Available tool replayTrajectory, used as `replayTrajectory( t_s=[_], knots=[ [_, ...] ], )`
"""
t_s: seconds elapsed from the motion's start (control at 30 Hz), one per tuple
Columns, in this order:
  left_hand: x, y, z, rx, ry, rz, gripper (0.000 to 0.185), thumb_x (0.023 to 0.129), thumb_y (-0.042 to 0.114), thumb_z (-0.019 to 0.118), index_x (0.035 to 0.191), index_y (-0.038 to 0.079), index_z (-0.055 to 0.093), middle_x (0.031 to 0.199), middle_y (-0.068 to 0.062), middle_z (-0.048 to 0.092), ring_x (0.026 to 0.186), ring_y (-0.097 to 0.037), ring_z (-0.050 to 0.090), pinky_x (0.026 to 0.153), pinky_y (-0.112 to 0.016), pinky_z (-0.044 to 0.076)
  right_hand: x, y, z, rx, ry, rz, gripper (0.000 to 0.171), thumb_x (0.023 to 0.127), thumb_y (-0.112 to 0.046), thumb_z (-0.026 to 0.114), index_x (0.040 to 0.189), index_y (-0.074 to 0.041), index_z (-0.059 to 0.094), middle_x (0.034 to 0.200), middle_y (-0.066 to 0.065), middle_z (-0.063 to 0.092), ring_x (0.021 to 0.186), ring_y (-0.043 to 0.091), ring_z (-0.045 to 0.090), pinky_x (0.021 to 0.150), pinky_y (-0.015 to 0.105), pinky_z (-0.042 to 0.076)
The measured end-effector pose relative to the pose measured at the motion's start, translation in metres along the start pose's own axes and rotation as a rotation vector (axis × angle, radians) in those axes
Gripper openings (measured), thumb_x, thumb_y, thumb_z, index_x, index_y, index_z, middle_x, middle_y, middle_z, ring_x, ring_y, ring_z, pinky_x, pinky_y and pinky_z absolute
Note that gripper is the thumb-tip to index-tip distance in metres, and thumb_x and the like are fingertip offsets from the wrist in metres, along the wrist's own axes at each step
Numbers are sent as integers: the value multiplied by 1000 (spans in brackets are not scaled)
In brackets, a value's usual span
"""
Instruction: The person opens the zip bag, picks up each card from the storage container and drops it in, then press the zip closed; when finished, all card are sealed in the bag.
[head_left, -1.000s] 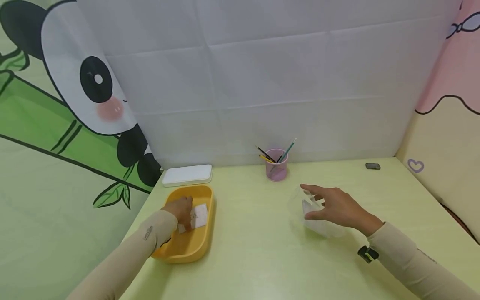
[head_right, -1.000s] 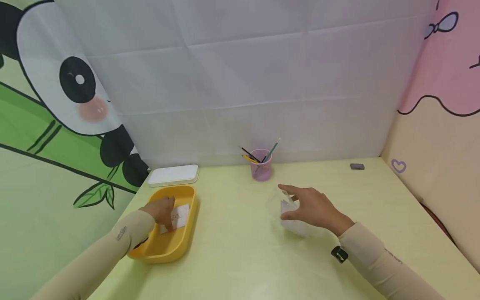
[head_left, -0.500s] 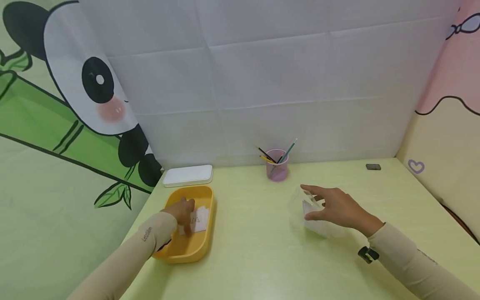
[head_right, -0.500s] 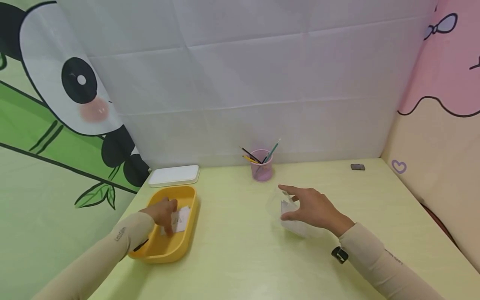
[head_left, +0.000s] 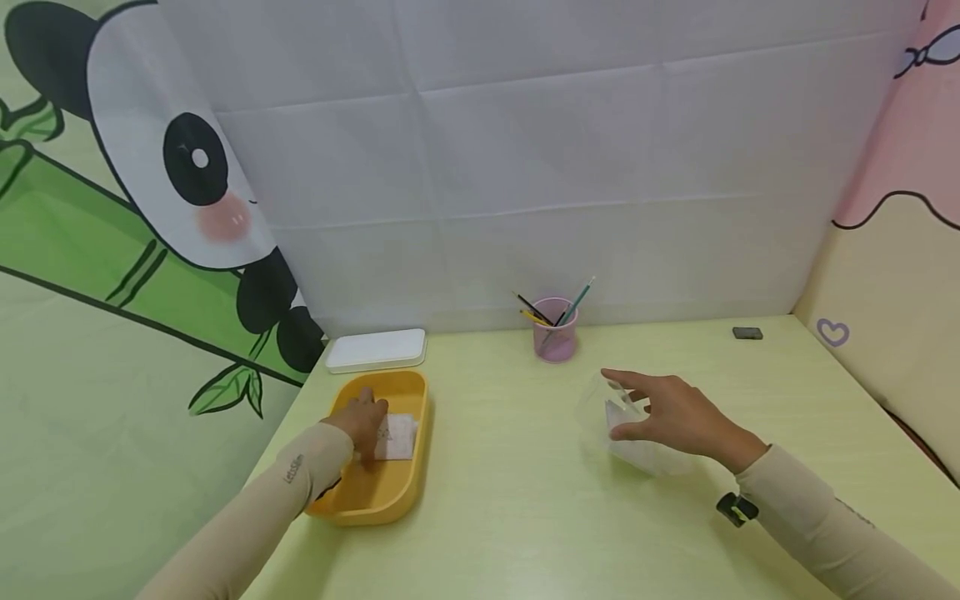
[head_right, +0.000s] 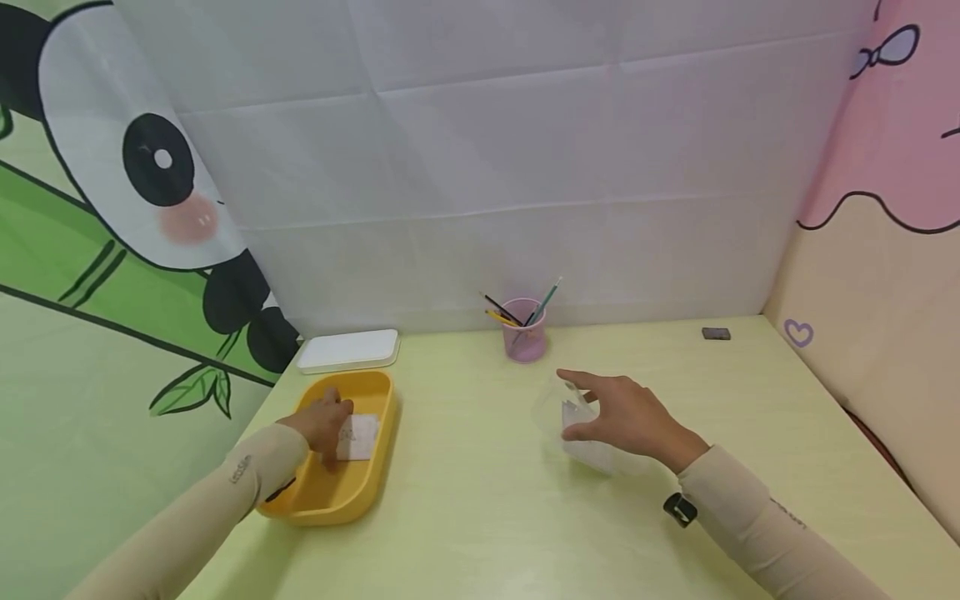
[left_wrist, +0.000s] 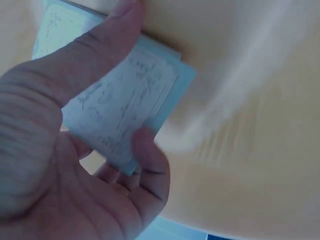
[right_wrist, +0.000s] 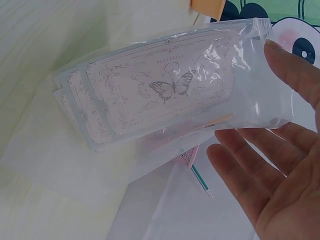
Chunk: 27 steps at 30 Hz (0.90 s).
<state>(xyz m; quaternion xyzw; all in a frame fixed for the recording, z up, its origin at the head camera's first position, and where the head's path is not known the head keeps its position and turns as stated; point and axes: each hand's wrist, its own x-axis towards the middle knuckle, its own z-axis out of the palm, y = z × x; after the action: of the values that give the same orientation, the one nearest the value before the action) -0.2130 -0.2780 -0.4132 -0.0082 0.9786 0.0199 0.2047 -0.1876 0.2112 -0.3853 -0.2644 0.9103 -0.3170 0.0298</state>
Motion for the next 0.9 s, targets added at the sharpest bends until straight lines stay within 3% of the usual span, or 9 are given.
replayTrajectory(
  t_s=[0.23, 0.33, 0.47, 0.63, 0.9],
  knots=[
    [1, -3, -2, -31, -4, -9, 77, 68, 12, 93, 133, 6, 53, 132, -18, 51, 100, -31, 51, 99, -58, 44, 0, 0, -1, -9, 4, 0, 85, 80, -49, 82, 152, -25, 46, 139, 7, 59, 108, 31, 66, 79, 48, 54],
    [0, -4, -2, 0, -24, 10, 65, 71, 15, 92, 125, 6, 57, 115, -12, 59, 93, -28, 54, 94, -52, 47, 0, 0, -1, -12, 4, -3, 85, 80, -49, 82, 152, -25, 45, 139, 7, 59, 109, 30, 66, 79, 47, 54],
    [1, -8, -3, 18, -52, 14, 48, 73, 20, 90, 112, 9, 63, 94, -4, 58, 85, -25, 54, 84, -45, 48, 0, 0, -1, -11, 7, -8, 85, 80, -48, 82, 152, -25, 46, 139, 6, 59, 109, 29, 65, 79, 46, 54],
    [1, -11, -2, 37, -63, 40, 49, 73, 23, 88, 113, 9, 63, 92, -3, 58, 84, -24, 54, 82, -43, 48, 0, 0, 0, -8, 4, -11, 85, 80, -49, 82, 152, -25, 45, 139, 7, 59, 110, 30, 65, 80, 46, 54],
    [-3, -14, -1, 27, -52, 29, 55, 72, 31, 88, 116, 5, 66, 93, -3, 57, 84, -23, 53, 82, -42, 48, -1, -2, -1, -6, 2, -1, 85, 80, -48, 82, 153, -24, 45, 140, 7, 59, 110, 31, 65, 80, 48, 54]
  ],
)
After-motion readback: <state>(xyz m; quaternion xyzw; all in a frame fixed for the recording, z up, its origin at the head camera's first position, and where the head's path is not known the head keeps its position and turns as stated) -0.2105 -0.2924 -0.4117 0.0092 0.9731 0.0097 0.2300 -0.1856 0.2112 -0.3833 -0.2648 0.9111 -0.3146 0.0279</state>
